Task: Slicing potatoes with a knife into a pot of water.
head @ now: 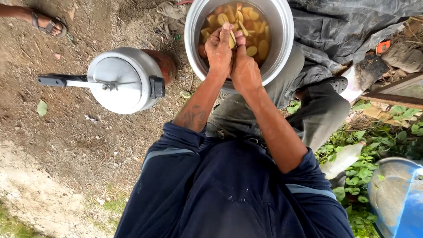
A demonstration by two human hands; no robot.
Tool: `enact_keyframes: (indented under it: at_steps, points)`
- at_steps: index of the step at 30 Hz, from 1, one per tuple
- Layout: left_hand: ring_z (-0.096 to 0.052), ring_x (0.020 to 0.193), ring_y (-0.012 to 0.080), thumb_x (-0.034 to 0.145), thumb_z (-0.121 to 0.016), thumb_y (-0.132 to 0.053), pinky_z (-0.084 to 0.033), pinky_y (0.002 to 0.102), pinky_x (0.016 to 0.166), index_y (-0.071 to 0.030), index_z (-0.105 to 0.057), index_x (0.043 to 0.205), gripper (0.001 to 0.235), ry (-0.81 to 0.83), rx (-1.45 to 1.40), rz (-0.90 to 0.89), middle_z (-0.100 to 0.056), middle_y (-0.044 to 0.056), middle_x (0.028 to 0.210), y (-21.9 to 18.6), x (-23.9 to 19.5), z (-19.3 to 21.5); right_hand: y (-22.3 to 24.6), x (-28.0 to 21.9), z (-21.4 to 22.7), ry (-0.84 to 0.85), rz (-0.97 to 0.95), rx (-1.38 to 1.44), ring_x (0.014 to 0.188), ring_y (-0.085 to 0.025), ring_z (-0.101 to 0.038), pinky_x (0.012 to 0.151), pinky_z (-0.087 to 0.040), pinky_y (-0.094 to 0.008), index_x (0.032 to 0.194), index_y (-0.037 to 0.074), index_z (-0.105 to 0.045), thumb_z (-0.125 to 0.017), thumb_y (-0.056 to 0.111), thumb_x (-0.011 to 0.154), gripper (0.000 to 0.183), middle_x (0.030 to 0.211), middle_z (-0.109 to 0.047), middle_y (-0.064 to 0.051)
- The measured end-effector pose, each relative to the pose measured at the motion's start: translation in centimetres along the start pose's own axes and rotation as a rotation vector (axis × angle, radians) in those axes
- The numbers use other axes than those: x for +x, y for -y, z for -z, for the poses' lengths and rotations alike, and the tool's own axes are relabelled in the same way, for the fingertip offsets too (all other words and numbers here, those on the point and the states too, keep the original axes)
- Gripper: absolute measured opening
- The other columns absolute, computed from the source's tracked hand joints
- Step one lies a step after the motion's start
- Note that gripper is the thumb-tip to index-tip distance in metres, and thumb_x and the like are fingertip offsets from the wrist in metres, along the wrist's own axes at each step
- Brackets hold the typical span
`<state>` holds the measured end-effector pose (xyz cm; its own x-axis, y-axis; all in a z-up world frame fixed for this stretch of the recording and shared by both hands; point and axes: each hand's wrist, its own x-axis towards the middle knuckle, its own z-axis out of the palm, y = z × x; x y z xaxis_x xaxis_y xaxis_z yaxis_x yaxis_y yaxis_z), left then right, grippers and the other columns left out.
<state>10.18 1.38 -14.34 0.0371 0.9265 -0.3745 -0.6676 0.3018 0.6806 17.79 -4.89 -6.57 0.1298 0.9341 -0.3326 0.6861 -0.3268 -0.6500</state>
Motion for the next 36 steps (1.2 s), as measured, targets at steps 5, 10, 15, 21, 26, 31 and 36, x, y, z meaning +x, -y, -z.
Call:
enact_keyframes:
  at_steps: [5, 10, 15, 21, 26, 31, 36]
  points:
    - [-0.073, 0.089, 0.0182, 0.103, -0.064, -0.034, -0.064, 0.033, 0.082, 0.004, -0.070, 0.110, 0.039, 0.168, 0.082, 0.038, -0.075, 0.014, 0.102, -0.5, 0.9, 0.7, -1.9, 1.3, -1.7, -0.154, 0.020, 0.016, 0.092, -0.054, -0.066, 0.075, -0.049, -0.063, 0.120, 0.001, -0.048, -0.054, 0.017, 0.107, 0.021, 0.093, -0.070, -0.031]
    - [-0.073, 0.084, 0.0177, 0.102, -0.060, -0.041, -0.060, 0.032, 0.072, 0.000, -0.068, 0.109, 0.042, 0.112, 0.101, 0.129, -0.074, 0.012, 0.097, -3.3, -0.2, 0.2, -0.9, -0.4, 0.0, -0.179, 0.158, 0.122, 0.084, -0.054, -0.065, 0.069, -0.047, -0.062, 0.122, 0.001, -0.048, -0.050, 0.012, 0.106, 0.020, 0.087, -0.069, -0.032]
    - [-0.070, 0.075, 0.0176, 0.100, -0.057, -0.052, -0.057, 0.028, 0.065, -0.003, -0.063, 0.116, 0.052, 0.130, 0.049, 0.164, -0.072, 0.010, 0.091, -3.9, -0.2, -0.3, -0.7, -0.5, -0.2, -0.144, 0.188, 0.076, 0.080, -0.054, -0.064, 0.066, -0.046, -0.062, 0.118, 0.000, -0.048, -0.050, 0.013, 0.107, 0.017, 0.083, -0.067, -0.032]
    - [-0.071, 0.081, 0.0183, 0.100, -0.061, -0.048, -0.061, 0.031, 0.074, 0.001, -0.060, 0.121, 0.053, 0.100, 0.029, 0.165, -0.070, 0.011, 0.094, -3.0, 0.2, -0.1, 0.1, -0.5, -0.2, -0.136, 0.138, 0.054, 0.076, -0.054, -0.065, 0.065, -0.048, -0.062, 0.117, 0.001, -0.048, -0.047, 0.018, 0.109, 0.018, 0.079, -0.067, -0.032]
    - [-0.070, 0.082, 0.0187, 0.100, -0.067, -0.040, -0.062, 0.032, 0.075, 0.002, -0.061, 0.118, 0.046, 0.077, 0.002, 0.091, -0.069, 0.011, 0.094, -1.1, 0.8, 0.5, 0.2, -0.4, -0.4, -0.119, 0.069, -0.013, 0.080, -0.053, -0.066, 0.069, -0.049, -0.063, 0.114, 0.002, -0.047, -0.046, 0.022, 0.109, 0.020, 0.080, -0.068, -0.031]
    - [-0.071, 0.074, 0.0204, 0.101, -0.065, -0.038, -0.062, 0.033, 0.068, 0.002, -0.064, 0.110, 0.041, 0.000, 0.054, 0.009, -0.070, 0.013, 0.087, -0.4, 0.4, 0.0, 1.0, -0.5, -0.3, -0.076, 0.023, -0.061, 0.087, -0.052, -0.068, 0.074, -0.050, -0.063, 0.116, 0.002, -0.046, -0.053, 0.018, 0.102, 0.023, 0.087, -0.071, -0.030]
    - [-0.073, 0.070, 0.0223, 0.102, -0.062, -0.040, -0.064, 0.035, 0.067, 0.004, -0.065, 0.106, 0.044, -0.030, 0.070, -0.033, -0.072, 0.016, 0.085, 0.0, 0.7, -0.2, 1.1, -0.1, 0.3, -0.036, 0.006, -0.049, 0.090, -0.053, -0.067, 0.076, -0.050, -0.062, 0.125, 0.000, -0.044, -0.057, 0.014, 0.097, 0.034, 0.093, -0.072, -0.030]
